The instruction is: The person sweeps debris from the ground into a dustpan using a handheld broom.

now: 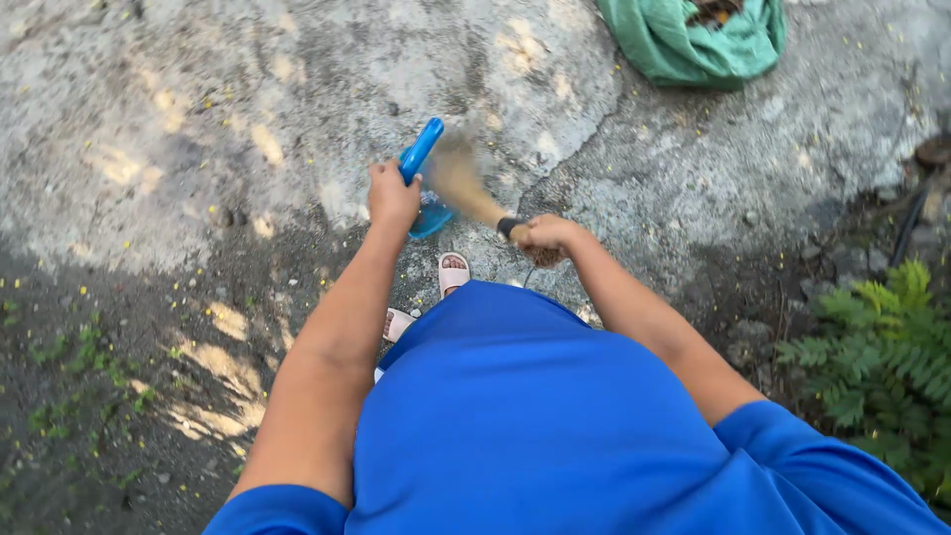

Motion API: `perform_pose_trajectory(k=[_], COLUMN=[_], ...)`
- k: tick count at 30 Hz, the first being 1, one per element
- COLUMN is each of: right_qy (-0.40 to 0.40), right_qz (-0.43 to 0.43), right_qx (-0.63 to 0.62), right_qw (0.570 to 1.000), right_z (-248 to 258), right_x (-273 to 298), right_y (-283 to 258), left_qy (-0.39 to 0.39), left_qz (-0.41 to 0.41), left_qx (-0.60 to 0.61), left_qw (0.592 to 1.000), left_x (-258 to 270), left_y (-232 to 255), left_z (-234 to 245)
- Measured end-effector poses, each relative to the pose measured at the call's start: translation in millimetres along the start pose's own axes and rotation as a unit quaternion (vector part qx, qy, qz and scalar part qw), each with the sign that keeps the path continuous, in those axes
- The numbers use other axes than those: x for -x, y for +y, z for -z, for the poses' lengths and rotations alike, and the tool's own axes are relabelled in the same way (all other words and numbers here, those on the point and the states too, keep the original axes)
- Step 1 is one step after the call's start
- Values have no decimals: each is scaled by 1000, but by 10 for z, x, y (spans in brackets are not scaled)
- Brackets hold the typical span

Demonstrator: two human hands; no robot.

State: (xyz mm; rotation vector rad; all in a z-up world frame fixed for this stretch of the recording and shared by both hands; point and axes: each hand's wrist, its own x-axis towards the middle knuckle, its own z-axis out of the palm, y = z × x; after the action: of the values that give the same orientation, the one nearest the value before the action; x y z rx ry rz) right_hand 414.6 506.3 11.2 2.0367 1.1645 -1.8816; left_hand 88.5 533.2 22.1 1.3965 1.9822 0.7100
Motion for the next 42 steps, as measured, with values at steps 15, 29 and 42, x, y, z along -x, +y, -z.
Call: perform_pose_trajectory(k=[15, 29, 42], right_qy=[134, -51, -50], right_qz=[73, 25, 165], right_qx=[-86, 27, 275], right_qw=[985, 998, 946], right_z=[610, 932, 571], right_x=[437, 866, 104], right_y=[328, 125, -1457], left_qy=[-31, 15, 240], left_qz=[-105, -55, 148], left_qx=[-7, -25, 4], left_qw=[994, 998, 959], left_x=[22, -31, 11], left_y=[938, 569, -301], left_z=[91, -151, 979])
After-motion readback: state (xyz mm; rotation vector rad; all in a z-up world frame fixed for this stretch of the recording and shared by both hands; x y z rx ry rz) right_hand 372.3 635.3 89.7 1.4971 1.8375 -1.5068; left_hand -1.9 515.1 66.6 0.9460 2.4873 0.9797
